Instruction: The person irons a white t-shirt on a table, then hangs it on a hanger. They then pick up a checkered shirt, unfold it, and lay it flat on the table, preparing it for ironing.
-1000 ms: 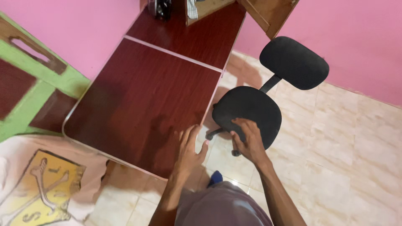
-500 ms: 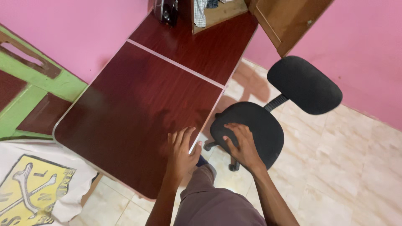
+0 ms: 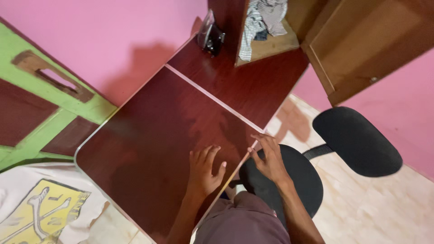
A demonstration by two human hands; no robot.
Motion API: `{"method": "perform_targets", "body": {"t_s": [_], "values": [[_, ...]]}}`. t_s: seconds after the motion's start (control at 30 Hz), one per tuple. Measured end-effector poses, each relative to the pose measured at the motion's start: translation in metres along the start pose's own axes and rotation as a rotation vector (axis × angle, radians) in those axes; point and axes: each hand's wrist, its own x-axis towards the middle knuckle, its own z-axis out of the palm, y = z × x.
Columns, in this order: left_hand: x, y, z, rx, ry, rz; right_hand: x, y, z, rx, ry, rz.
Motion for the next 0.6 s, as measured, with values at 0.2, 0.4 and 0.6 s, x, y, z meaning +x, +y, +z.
{"method": "perform_targets", "body": {"t_s": [0.2,0.4,0.6], "values": [[0.005,-0.031,-0.01,0.019,0.036,-0.087,0.035,0.003,0.021,0.025,-0.12,0.025],[0.0,-0.056,-0.014,0.043,0.067,-0.162,0.055,0.01,0.045,-0.029,-0.185,-0.056],[0.003,-0.074,-0.016,-0.004,0.192,-0.131,0.07,0.014,0.061,-0.079,-0.249,-0.013]]}}
